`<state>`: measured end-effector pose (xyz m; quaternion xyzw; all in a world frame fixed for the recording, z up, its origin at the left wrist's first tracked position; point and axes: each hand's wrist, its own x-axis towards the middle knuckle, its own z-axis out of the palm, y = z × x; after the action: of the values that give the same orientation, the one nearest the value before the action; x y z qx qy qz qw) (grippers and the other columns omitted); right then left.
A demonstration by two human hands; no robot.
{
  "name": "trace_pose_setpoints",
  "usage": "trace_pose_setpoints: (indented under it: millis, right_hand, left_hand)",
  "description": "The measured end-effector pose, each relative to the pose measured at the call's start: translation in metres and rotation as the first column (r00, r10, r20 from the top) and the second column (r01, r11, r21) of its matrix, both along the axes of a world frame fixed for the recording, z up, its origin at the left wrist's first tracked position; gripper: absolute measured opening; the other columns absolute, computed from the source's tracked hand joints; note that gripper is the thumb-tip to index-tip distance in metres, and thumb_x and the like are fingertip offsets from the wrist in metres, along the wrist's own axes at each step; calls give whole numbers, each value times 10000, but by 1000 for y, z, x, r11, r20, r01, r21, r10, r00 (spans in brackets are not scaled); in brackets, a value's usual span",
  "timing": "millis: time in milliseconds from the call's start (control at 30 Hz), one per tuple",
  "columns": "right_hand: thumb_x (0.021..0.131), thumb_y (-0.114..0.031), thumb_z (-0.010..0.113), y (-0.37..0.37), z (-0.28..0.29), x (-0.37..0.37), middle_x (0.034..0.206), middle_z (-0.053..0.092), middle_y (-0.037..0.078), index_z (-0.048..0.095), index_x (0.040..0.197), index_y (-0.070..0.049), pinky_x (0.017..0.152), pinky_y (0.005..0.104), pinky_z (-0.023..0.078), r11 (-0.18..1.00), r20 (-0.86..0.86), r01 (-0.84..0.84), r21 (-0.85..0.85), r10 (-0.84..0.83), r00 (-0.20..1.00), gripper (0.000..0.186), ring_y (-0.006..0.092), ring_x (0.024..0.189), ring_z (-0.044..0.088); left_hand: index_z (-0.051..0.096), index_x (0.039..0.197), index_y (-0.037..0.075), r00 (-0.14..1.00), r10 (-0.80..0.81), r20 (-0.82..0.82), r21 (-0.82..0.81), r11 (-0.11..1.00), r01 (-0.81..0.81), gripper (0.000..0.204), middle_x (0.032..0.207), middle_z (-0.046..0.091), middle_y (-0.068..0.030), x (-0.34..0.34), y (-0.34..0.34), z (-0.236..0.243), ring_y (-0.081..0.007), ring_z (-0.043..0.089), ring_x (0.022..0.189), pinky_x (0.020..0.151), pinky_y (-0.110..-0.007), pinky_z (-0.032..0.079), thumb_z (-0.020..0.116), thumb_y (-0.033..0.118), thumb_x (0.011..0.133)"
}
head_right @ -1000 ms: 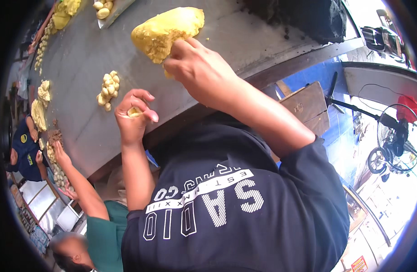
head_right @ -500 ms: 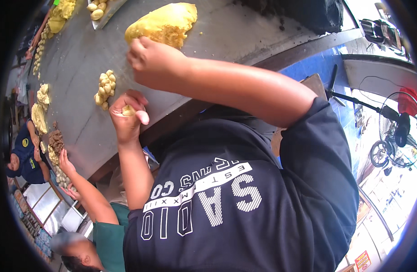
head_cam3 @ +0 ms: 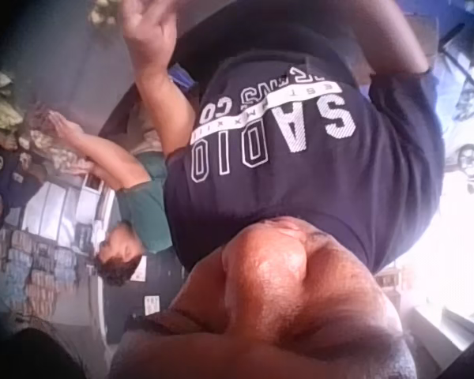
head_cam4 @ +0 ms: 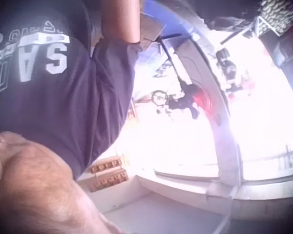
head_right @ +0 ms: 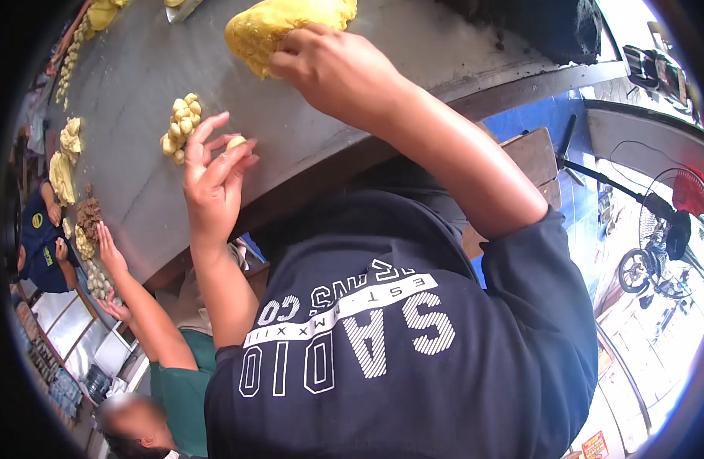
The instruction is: The person pinches off small portions of yellow dough, rolls them into balls using both hands, and places them onto a metal tray.
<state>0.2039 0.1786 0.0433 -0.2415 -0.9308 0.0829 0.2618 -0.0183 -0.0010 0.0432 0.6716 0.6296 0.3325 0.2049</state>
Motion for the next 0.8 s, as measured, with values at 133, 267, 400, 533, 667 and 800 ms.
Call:
trace_pose_setpoints:
  millis: [133, 267, 400, 533, 667, 800]
  right_hand:
    - [942, -24, 685, -14, 14, 8, 1202, 778, 80, 760, 1172, -103, 939, 465, 648, 983, 266, -55, -174, 100, 959, 254, 351, 1095, 769]
    - [931, -18, 686, 1, 1, 26, 1188, 787, 67, 797, 1099, -121, 942, 444, 644, 990, 60, 135, -24, -134, 989, 226, 306, 1130, 770]
    - [935, -108, 748, -14, 7, 37, 1115, 750, 76, 791, 1134, -109, 929, 430, 653, 993, 184, -57, -102, 75, 980, 203, 304, 1111, 756]
    - [944, -140, 782, -32, 6, 30, 1199, 745, 70, 838, 1183, -139, 971, 426, 635, 996, -35, 23, -88, -26, 999, 245, 294, 1172, 722]
    - [926, -178, 825, -48, -14, 31, 1258, 735, 55, 852, 1218, -147, 995, 420, 617, 978, 27, 109, -175, -106, 994, 294, 289, 1178, 694]
    - [885, -174, 782, -45, -12, 27, 1228, 731, 37, 863, 1161, -146, 1001, 405, 622, 983, -111, -29, -181, 8, 994, 288, 265, 1155, 696]
  left_hand:
    - [672, 1592, 36, 995, 36, 95, 83, 996, -44, 524, 1293, 858, -137, -5, 5, -19, -249, 803, 1197, 1056, -387, 628, 773, 34, 1077]
    - [644, 1608, 35, 1000, 23, 10, 98, 995, -23, 580, 1304, 855, -115, 3, 9, -18, -317, 802, 1186, 1103, -422, 617, 798, 77, 1050]
    - [611, 1649, 40, 989, -106, 99, -80, 990, 114, 661, 1332, 853, -103, -23, 9, -2, -217, 735, 1038, 1000, -359, 626, 841, 120, 1033]
    - [614, 1651, 41, 964, -7, 265, -246, 966, 75, 683, 1314, 857, -68, -19, 5, -1, -103, 677, 935, 949, -282, 604, 871, 148, 1027]
    - [624, 1640, 26, 896, 114, 429, -180, 983, -39, 642, 1202, 861, -60, -23, -4, -30, -69, 719, 978, 996, -262, 587, 856, 129, 1051]
    - [690, 1567, 3, 896, 218, 387, -167, 972, -165, 566, 1183, 890, -53, -9, -16, -30, -121, 771, 1018, 975, -329, 614, 856, 72, 1030]
